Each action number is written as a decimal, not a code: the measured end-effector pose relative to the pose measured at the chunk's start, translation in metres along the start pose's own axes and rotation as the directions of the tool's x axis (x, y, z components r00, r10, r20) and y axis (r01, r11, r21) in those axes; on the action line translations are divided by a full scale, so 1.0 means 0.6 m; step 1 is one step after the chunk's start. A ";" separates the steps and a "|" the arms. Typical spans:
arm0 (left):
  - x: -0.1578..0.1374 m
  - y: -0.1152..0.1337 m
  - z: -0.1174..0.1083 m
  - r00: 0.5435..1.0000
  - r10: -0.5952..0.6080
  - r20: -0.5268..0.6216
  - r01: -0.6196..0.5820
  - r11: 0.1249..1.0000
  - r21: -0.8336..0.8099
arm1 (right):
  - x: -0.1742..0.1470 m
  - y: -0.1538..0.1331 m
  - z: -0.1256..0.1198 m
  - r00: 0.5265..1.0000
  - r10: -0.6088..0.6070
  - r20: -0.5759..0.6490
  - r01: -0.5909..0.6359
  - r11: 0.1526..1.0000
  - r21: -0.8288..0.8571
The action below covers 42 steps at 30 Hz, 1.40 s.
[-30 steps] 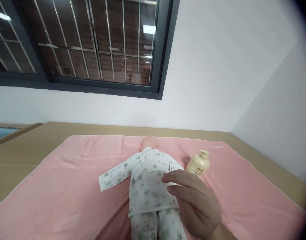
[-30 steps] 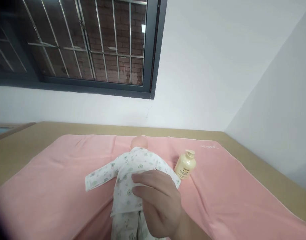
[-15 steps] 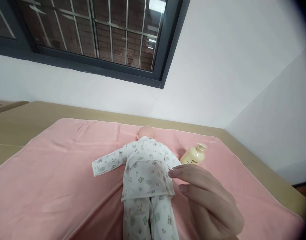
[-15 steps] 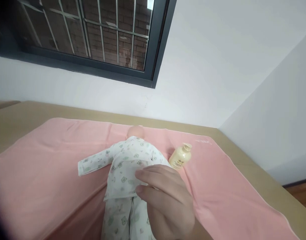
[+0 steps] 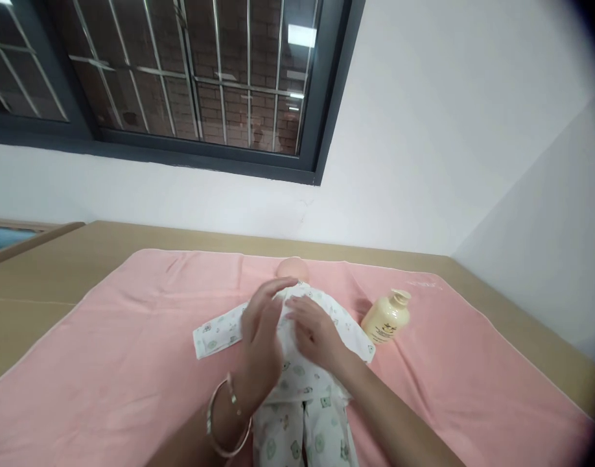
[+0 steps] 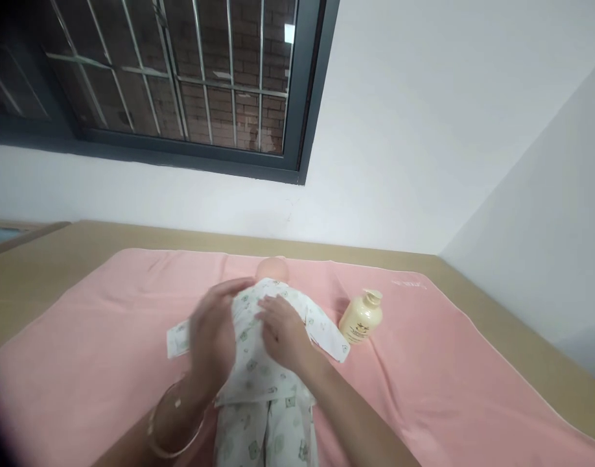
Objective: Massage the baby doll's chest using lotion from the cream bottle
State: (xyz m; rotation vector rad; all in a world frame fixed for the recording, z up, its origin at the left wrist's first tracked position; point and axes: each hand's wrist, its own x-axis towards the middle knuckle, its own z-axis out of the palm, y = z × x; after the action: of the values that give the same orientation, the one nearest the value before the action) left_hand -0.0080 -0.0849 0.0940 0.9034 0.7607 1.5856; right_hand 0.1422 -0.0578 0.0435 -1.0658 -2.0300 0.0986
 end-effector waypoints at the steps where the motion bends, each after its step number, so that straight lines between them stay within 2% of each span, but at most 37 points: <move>1: 0.026 -0.021 0.005 1.000 0.015 0.024 -0.017 0.993 0.118 | -0.001 0.008 0.007 0.995 -0.029 0.097 0.032 0.999 -0.030; 3: 0.062 -0.067 0.003 0.996 0.041 0.076 -0.067 0.920 0.386 | -0.006 0.021 0.012 0.972 -0.008 0.234 0.029 0.996 -0.088; 4: 0.073 -0.088 -0.002 0.994 0.055 0.089 -0.090 0.884 0.459 | -0.010 0.026 0.013 0.963 0.040 0.267 -0.008 0.993 -0.121; 6: 0.081 -0.125 -0.016 0.990 0.084 0.112 -0.132 0.826 0.549 | -0.019 0.030 0.019 0.949 0.155 0.275 -0.101 0.975 -0.200; 9: 0.078 -0.155 -0.035 0.982 0.132 0.138 -0.189 0.776 0.602 | -0.033 0.015 0.036 0.935 0.285 0.210 -0.205 0.920 -0.333; 10: 0.076 -0.159 -0.038 0.980 0.144 0.141 -0.200 0.776 0.599 | -0.034 0.008 0.041 0.938 0.285 0.199 -0.202 0.912 -0.358; 12: 0.074 -0.162 -0.043 0.978 0.158 0.133 -0.206 0.790 0.577 | -0.028 0.001 0.044 0.947 0.205 0.249 -0.110 0.931 -0.347; 14: 0.074 -0.162 -0.045 0.978 0.168 0.127 -0.211 0.795 0.568 | -0.014 0.010 0.041 0.941 0.104 0.321 -0.009 0.959 -0.284; 15: 0.074 -0.162 -0.046 0.977 0.173 0.127 -0.215 0.790 0.574 | -0.007 0.019 0.039 0.939 0.094 0.330 -0.005 0.965 -0.261; 17: 0.075 -0.164 -0.048 0.975 0.175 0.138 -0.223 0.771 0.596 | 0.003 0.040 0.037 0.947 0.200 0.250 -0.131 0.955 -0.268; 19: 0.075 -0.166 -0.050 0.973 0.177 0.150 -0.232 0.756 0.612 | -0.001 0.049 0.043 0.928 0.353 0.121 -0.302 0.901 -0.310; 21: 0.075 -0.167 -0.052 0.973 0.185 0.137 -0.230 0.754 0.615 | -0.017 0.038 0.052 0.912 0.408 0.037 -0.368 0.857 -0.361; 22: 0.075 -0.168 -0.053 0.975 0.184 0.127 -0.223 0.757 0.614 | -0.025 0.028 0.057 0.924 0.381 0.034 -0.341 0.860 -0.380; 24: 0.076 -0.169 -0.054 0.980 0.169 0.106 -0.198 0.763 0.616 | -0.037 0.009 0.060 0.960 0.247 0.132 -0.182 0.910 -0.373; 26: 0.077 -0.170 -0.056 0.981 0.157 0.115 -0.194 0.756 0.625 | -0.036 0.004 0.058 0.961 0.145 0.236 -0.066 0.947 -0.314; 27: 0.078 -0.171 -0.057 0.978 0.164 0.127 -0.207 0.746 0.633 | -0.032 0.009 0.056 0.957 0.137 0.256 -0.061 0.956 -0.286; 29: 0.080 -0.173 -0.060 0.970 0.185 0.159 -0.244 0.720 0.649 | -0.021 0.028 0.054 0.950 0.221 0.219 -0.162 0.952 -0.259; 32: 0.081 -0.175 -0.063 0.961 0.201 0.188 -0.276 0.690 0.670 | -0.016 0.056 0.065 0.913 0.403 0.067 -0.373 0.889 -0.266; 34: 0.081 -0.176 -0.066 0.958 0.212 0.193 -0.286 0.678 0.677 | -0.024 0.059 0.077 0.904 0.428 -0.017 -0.414 0.864 -0.285; 36: 0.082 -0.181 -0.070 0.951 0.237 0.198 -0.306 0.651 0.695 | -0.037 0.051 0.088 0.930 0.363 -0.060 -0.364 0.882 -0.299; 38: 0.084 -0.191 -0.075 0.930 0.283 0.236 -0.362 0.582 0.728 | -0.049 0.040 0.094 0.971 0.233 -0.046 -0.236 0.928 -0.287; 40: 0.089 -0.203 -0.081 0.881 0.344 0.324 -0.461 0.476 0.748 | -0.055 0.035 0.094 0.992 0.120 -0.022 -0.122 0.961 -0.247; 42: 0.093 -0.215 -0.086 0.827 0.391 0.404 -0.545 0.380 0.748 | -0.055 0.039 0.093 0.993 0.115 -0.024 -0.117 0.972 -0.202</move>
State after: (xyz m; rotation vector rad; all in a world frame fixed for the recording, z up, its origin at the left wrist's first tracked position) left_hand 0.0048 -0.0065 -0.0330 2.1302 1.2793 1.5436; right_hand 0.1289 -0.0505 -0.0236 -1.3095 -1.9973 -0.0568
